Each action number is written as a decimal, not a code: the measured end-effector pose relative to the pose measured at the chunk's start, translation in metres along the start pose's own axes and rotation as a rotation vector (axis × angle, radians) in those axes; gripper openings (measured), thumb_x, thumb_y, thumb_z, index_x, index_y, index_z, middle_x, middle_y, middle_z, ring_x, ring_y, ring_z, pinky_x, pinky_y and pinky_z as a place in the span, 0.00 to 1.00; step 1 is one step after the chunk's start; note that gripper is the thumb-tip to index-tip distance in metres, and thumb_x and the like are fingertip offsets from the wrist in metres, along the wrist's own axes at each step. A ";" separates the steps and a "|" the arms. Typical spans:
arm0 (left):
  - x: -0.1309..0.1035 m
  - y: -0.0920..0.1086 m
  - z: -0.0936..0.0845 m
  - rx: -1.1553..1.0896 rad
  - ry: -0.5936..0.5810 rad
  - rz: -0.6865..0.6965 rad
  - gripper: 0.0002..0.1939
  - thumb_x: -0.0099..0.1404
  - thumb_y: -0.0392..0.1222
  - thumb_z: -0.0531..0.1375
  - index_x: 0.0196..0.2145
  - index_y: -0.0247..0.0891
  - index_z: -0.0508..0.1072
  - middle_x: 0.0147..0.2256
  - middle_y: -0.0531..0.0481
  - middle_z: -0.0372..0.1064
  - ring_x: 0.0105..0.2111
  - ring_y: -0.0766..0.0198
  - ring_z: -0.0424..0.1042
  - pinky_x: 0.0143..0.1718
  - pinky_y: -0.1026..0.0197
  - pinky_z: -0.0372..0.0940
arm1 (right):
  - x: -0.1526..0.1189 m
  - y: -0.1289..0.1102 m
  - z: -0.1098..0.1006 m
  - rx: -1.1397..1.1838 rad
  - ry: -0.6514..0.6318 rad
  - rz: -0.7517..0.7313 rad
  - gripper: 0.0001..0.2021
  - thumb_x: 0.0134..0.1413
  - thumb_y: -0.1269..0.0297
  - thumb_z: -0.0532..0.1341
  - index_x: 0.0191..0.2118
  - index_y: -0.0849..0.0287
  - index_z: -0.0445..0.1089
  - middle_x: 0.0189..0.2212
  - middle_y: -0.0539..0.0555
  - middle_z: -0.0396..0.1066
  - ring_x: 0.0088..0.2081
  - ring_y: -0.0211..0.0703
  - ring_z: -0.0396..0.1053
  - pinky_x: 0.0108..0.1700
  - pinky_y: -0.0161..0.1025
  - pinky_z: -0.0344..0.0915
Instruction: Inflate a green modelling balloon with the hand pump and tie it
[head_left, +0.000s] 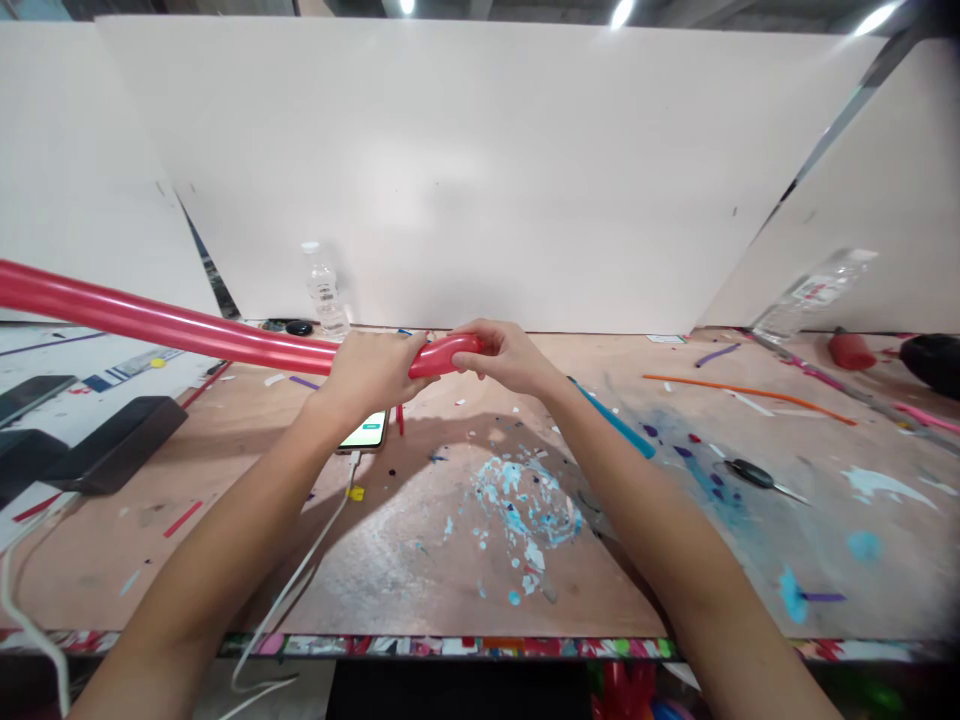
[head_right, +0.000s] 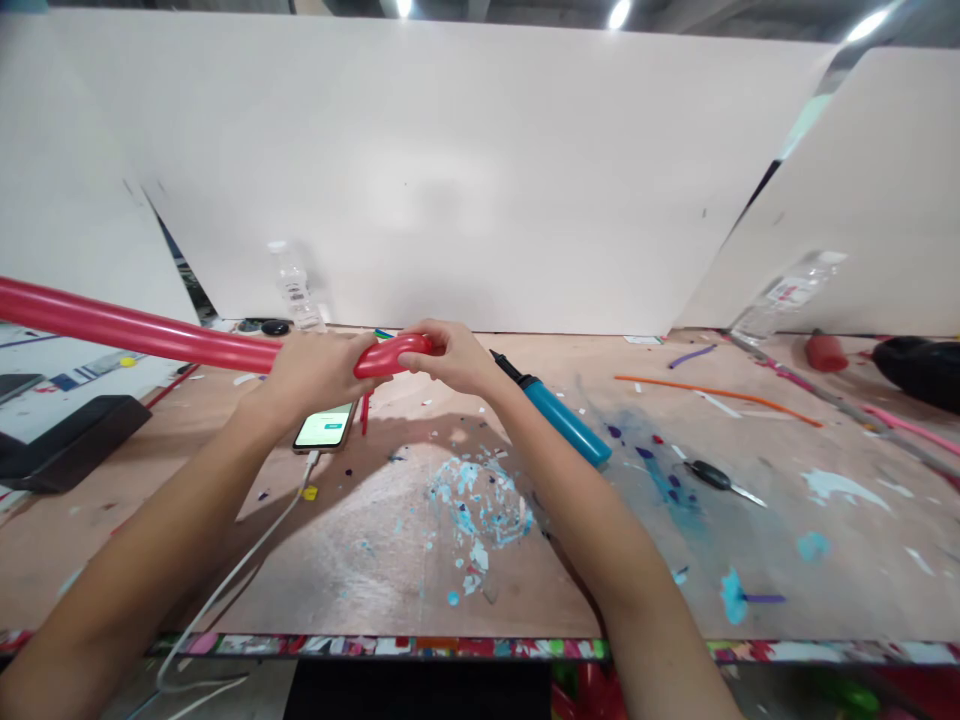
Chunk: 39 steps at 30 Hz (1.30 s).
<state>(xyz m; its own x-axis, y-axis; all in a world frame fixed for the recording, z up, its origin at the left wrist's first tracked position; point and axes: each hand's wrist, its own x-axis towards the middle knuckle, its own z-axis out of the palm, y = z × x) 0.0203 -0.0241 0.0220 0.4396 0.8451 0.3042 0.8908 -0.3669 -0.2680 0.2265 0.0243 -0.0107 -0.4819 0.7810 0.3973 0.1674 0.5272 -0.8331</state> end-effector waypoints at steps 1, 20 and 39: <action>-0.001 0.001 -0.002 0.010 -0.011 0.000 0.25 0.66 0.58 0.49 0.50 0.40 0.70 0.36 0.40 0.76 0.36 0.47 0.75 0.33 0.56 0.60 | 0.000 0.000 -0.001 0.013 -0.002 0.002 0.15 0.48 0.60 0.67 0.42 0.61 0.73 0.30 0.52 0.71 0.27 0.35 0.65 0.24 0.32 0.63; -0.002 -0.002 -0.004 0.073 -0.098 0.056 0.18 0.61 0.40 0.51 0.45 0.46 0.75 0.31 0.43 0.76 0.33 0.52 0.75 0.29 0.58 0.59 | -0.002 -0.002 0.029 0.068 0.097 0.057 0.04 0.44 0.68 0.64 0.27 0.63 0.72 0.20 0.50 0.70 0.21 0.33 0.65 0.21 0.30 0.62; -0.025 -0.013 -0.040 -0.166 0.188 0.012 0.20 0.65 0.49 0.56 0.54 0.48 0.68 0.50 0.45 0.70 0.57 0.47 0.58 0.58 0.37 0.50 | 0.000 -0.037 0.011 0.249 0.411 -0.182 0.09 0.51 0.59 0.67 0.34 0.59 0.73 0.24 0.48 0.72 0.25 0.35 0.69 0.28 0.35 0.69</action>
<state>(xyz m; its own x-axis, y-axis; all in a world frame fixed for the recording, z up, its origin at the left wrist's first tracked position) 0.0024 -0.0562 0.0546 0.4503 0.7585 0.4710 0.8850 -0.4489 -0.1233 0.2110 0.0005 0.0160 -0.0982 0.7776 0.6210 -0.1216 0.6100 -0.7830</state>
